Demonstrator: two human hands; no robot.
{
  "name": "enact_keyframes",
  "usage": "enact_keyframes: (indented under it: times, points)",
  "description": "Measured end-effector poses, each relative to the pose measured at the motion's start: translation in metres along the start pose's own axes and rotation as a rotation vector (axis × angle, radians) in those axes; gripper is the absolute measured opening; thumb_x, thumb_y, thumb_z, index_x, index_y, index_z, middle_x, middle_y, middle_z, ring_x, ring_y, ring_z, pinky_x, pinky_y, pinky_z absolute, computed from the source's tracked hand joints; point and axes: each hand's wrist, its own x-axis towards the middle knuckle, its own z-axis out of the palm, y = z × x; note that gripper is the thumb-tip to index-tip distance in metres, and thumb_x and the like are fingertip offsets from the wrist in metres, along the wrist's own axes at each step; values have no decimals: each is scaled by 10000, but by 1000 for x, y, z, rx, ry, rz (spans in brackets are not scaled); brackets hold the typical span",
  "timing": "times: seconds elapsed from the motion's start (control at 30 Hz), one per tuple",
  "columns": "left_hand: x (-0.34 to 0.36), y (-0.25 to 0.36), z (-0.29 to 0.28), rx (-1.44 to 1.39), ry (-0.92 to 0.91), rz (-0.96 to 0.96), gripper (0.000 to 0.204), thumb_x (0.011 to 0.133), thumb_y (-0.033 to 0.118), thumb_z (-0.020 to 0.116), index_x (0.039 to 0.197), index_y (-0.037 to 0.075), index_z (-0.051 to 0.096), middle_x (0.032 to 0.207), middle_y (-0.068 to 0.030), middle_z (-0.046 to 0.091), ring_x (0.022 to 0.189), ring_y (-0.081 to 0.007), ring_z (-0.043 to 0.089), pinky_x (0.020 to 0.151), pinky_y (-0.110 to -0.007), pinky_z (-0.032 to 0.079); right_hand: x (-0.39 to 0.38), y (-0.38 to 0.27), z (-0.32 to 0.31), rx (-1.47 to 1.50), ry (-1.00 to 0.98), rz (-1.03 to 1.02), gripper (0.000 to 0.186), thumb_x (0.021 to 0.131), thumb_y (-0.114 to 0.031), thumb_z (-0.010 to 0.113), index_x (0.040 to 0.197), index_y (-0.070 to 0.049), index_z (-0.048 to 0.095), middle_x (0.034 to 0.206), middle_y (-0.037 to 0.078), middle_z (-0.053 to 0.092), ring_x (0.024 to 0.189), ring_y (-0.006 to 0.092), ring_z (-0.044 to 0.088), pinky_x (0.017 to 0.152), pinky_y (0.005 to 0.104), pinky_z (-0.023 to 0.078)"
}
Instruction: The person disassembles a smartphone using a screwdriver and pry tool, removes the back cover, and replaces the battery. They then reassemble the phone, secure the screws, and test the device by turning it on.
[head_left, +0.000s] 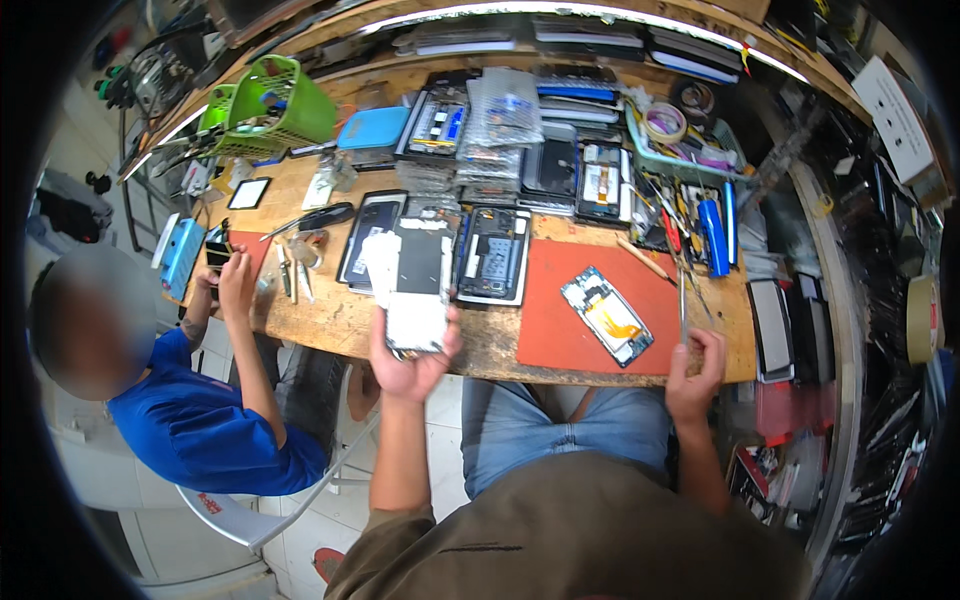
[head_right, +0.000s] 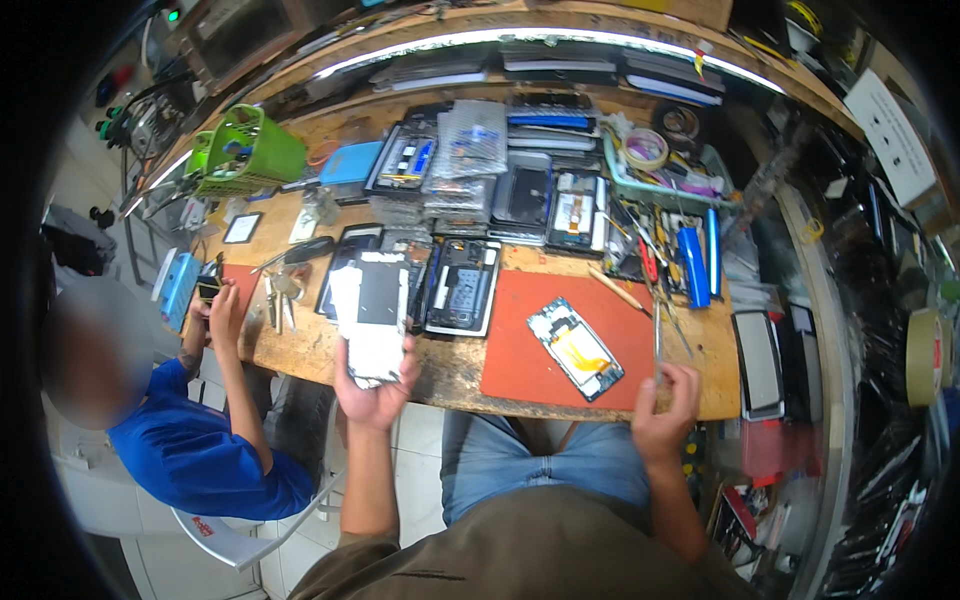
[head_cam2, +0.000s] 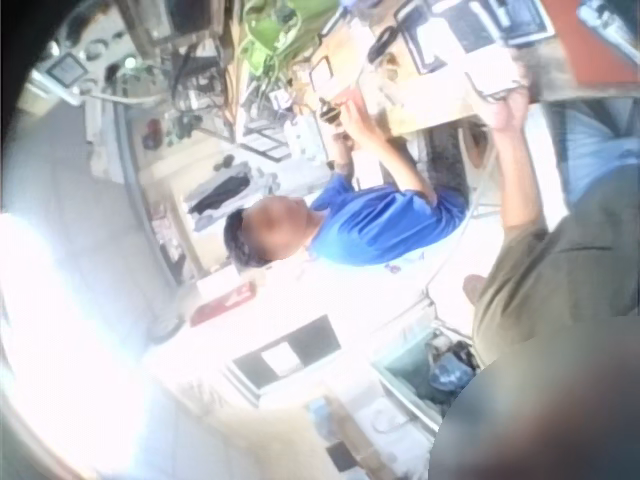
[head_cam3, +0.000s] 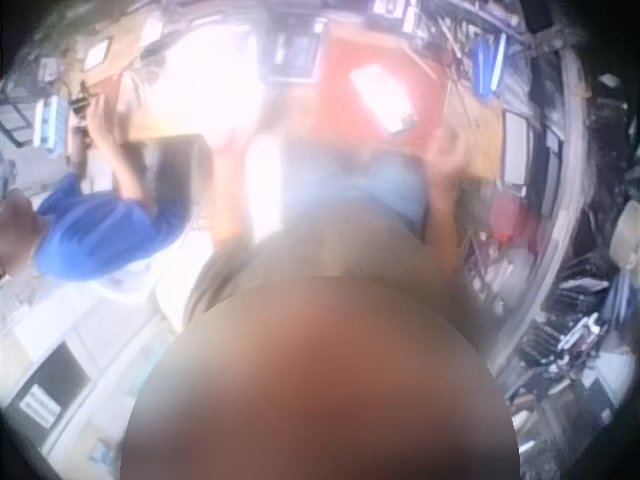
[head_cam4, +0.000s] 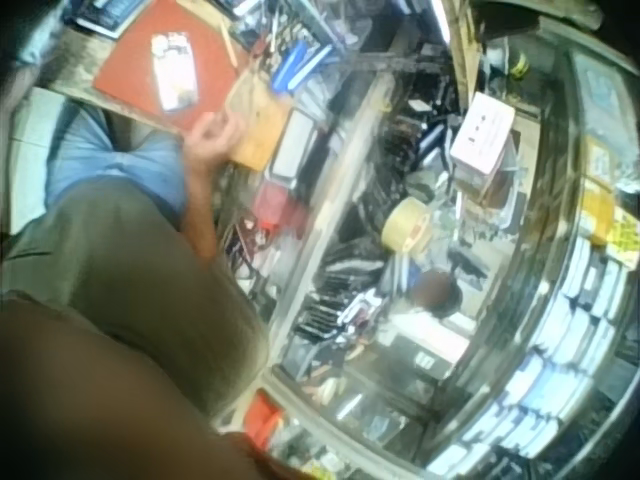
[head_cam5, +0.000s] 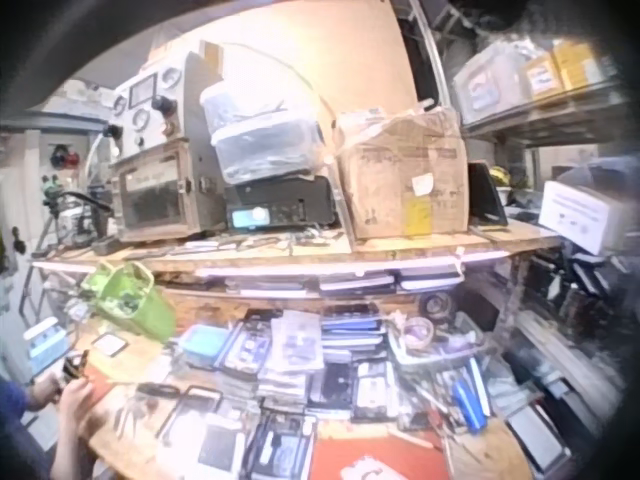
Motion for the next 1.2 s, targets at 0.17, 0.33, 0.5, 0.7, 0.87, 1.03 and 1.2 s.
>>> enact_keyframes:
  times: [0.17, 0.33, 0.5, 0.7, 0.87, 1.03, 1.2]
  points:
    - [-21, -93, 19, -23, -211, -223, 956, 1053, 733, 273, 1545, -77, 398, 1340, -266, 613, 1025, -324, 639, 862, -423, 532, -6, -42, 22, 540, -581, 202, 241, 1061, -120, 587, 1226, 29, 679, 1071, 127, 703, 930, 180, 669, 803, 303, 526]
    - [-33, -130, 33, 289, -229, -372, 846, 1089, 628, 298, 1573, -60, 389, 1463, -265, 568, 1196, -356, 648, 1002, -485, 529, -2, -59, 38, 857, -581, 497, 126, 1072, -79, 599, 1139, 22, 632, 951, 61, 674, 753, 71, 647, 622, 262, 548]
    - [-32, -133, 30, 239, -267, -415, 938, 1072, 724, 182, 1554, -45, 416, 1386, -246, 620, 1168, -329, 671, 1014, -466, 529, -3, -64, 25, 910, -621, 467, 81, 1065, -43, 600, 1082, 36, 603, 834, 53, 633, 649, 67, 628, 516, 276, 567]
    - [-33, -141, 18, 299, -283, -470, 980, 1030, 795, 221, 1471, -41, 482, 1216, -214, 673, 1029, -285, 693, 933, -420, 547, -22, -60, 36, 737, -519, 452, 97, 1050, -66, 648, 1077, 23, 620, 848, 37, 645, 659, 57, 627, 567, 255, 534]
    - [-34, -132, 25, 144, -325, -677, 911, 1042, 727, 353, 1472, -70, 450, 1247, -237, 667, 1080, -315, 706, 933, -435, 574, -19, -57, 34, 925, -727, 717, 164, 1080, -152, 629, 1134, 3, 638, 862, 9, 680, 725, 45, 604, 626, 240, 500]
    - [-45, -140, 39, 623, 192, -307, 560, 1109, 411, 523, 1458, -27, 502, 1221, -127, 685, 1084, -190, 667, 943, -347, 542, -16, -70, 25, 483, -563, 302, 209, 999, -174, 742, 1080, 1, 660, 788, 54, 668, 692, 110, 619, 640, 304, 510]
    - [-28, -118, 40, 1074, 154, 28, 300, 1087, 139, 612, 1333, -31, 594, 1196, -50, 678, 1027, -92, 600, 909, -262, 489, 18, -43, 21, 457, -636, 108, 238, 1000, -235, 718, 1025, 1, 735, 867, 162, 747, 787, 307, 730, 722, 394, 554]
